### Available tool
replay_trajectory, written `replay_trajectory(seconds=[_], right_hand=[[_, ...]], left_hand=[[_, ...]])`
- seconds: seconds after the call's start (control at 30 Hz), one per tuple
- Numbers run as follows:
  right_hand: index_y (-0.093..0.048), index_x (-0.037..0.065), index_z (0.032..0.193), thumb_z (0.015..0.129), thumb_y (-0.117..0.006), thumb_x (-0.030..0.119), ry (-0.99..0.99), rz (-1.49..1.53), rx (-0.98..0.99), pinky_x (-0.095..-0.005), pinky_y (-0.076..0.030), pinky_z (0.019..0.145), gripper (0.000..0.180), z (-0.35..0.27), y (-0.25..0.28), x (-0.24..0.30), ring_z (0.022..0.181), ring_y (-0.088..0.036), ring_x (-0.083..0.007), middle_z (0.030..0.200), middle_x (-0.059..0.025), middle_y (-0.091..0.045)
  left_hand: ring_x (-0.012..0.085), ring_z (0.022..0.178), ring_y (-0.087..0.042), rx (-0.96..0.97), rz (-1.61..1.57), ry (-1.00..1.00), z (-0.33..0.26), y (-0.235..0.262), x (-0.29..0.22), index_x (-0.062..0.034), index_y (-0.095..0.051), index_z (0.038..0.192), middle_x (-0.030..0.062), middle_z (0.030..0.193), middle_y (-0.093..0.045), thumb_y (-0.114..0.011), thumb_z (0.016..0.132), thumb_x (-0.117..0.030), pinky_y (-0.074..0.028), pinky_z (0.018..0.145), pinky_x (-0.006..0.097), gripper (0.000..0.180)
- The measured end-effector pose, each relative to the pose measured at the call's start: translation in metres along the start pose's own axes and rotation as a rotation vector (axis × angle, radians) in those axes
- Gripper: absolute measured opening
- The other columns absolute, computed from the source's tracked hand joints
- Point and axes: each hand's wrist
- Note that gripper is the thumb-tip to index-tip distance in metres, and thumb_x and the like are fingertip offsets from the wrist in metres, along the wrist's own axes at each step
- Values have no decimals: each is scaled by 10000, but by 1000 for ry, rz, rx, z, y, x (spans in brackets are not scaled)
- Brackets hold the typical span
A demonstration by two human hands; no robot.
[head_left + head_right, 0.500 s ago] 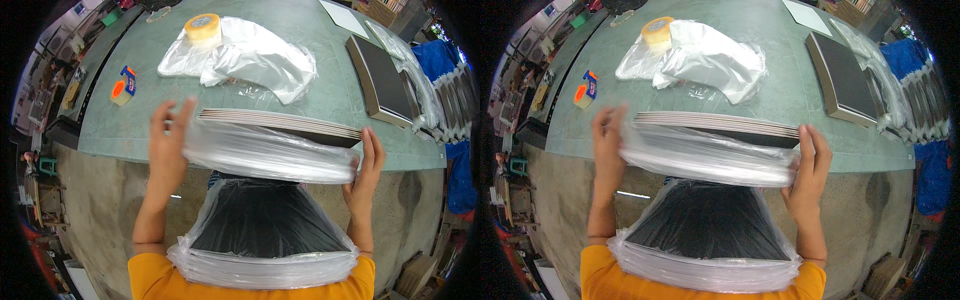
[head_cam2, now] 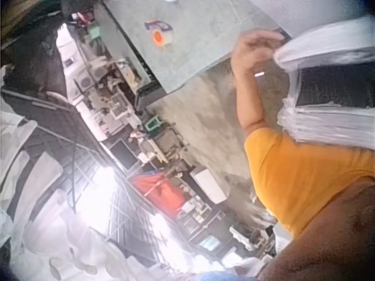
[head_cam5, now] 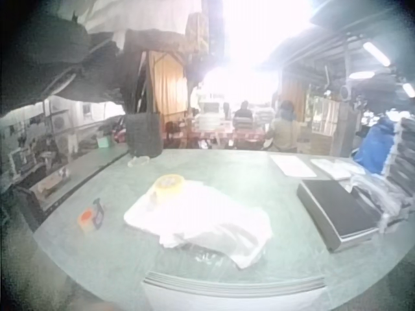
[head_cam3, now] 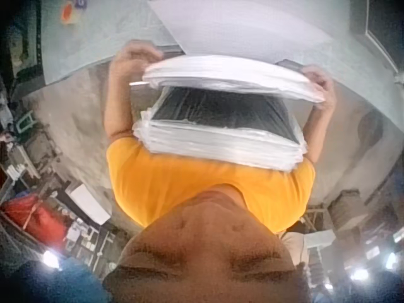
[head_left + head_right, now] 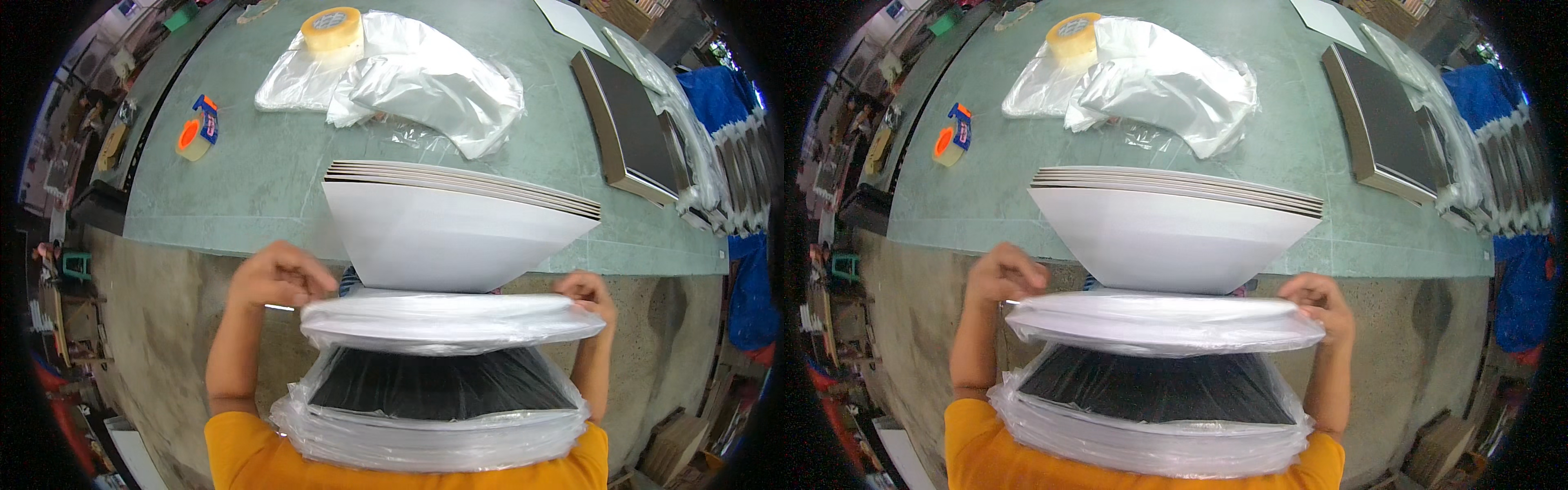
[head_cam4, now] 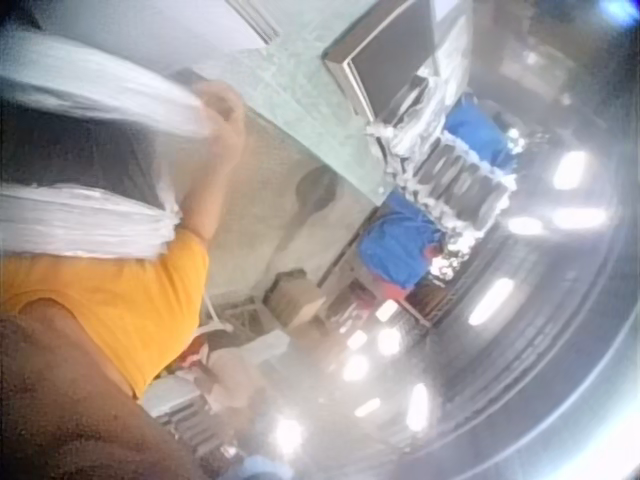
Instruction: The person wraps individual black boards in plastic sheets and places them onto a stack.
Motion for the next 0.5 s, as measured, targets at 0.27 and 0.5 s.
replay_trajectory(seconds=[0.27, 0.5], right_hand=[[-552, 1, 756, 731, -611, 212, -463, 198, -183, -222, -419, 560, 221, -9, -13, -64, 586, -504, -101, 667, -43, -545], [-539, -3, 714, 719, -657, 129, -392, -268, 235, -220, -376, 576, 178, -13, -28, -8, 681, -493, -107, 760, -63, -539]], left_hand=[[176, 822, -504, -45, 435, 212, 8, -8, 40, -1, -620, 831, 61, 852, -557, -472, 768, -153, -390, 759, 282, 221], [193, 777, -518, 411, 361, 47, -11, -79, -35, -33, -500, 785, 89, 839, -549, -600, 780, -153, -415, 680, 277, 157]])
Point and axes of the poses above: each hand's wrist, its own z-axis towards the middle knuckle, its own y-axis out of the back of the hand, x = y × z
